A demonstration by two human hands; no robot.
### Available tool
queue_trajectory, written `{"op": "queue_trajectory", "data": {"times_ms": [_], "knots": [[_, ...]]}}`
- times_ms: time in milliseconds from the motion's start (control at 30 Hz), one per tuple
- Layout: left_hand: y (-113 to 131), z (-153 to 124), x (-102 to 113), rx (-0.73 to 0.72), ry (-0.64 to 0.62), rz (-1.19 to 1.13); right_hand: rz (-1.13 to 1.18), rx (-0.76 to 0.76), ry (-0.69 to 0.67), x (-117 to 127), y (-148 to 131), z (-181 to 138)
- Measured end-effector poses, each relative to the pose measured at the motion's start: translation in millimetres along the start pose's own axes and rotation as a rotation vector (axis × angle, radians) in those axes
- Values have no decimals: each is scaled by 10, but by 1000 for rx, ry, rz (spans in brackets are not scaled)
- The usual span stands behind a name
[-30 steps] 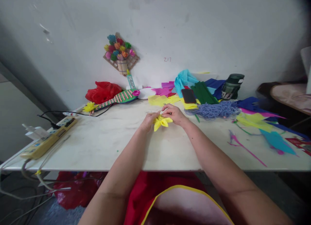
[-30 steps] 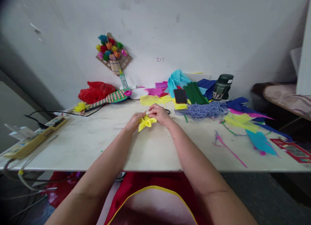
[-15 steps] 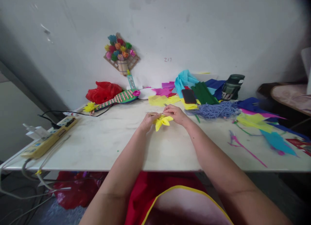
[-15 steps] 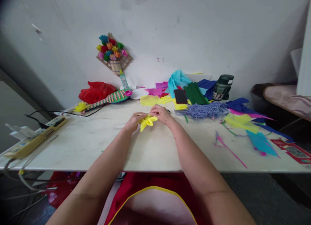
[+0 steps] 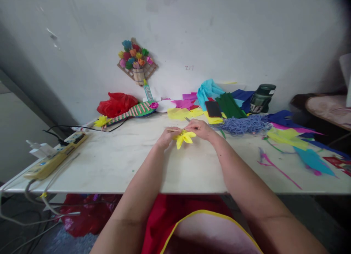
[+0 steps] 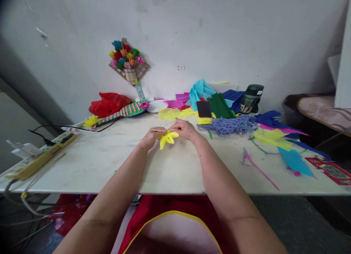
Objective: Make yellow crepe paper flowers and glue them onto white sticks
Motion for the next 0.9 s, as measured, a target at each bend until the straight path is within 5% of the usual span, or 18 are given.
{"op": "queue_trajectory", "data": {"times_ms": [400,633,900], "knots": [[37,-15,-5,-53,-40,8,-278,-44,-54,7,-113,-5],[-119,82,29,-27,126,-132,-223,-6,43,-44,-132,5],[-150,95,31,12,171,-138,-157,31,83,-104,-69,9]]}}
Point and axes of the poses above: each hand's wrist, its own z-axis towards the middle knuckle, its own x-axis out of the back of the hand, y = z × x, the point moved 2 cm from there along z, towards the middle knuckle, and after that the axes turned 4 degrees about -z, right-handed, at the moved point
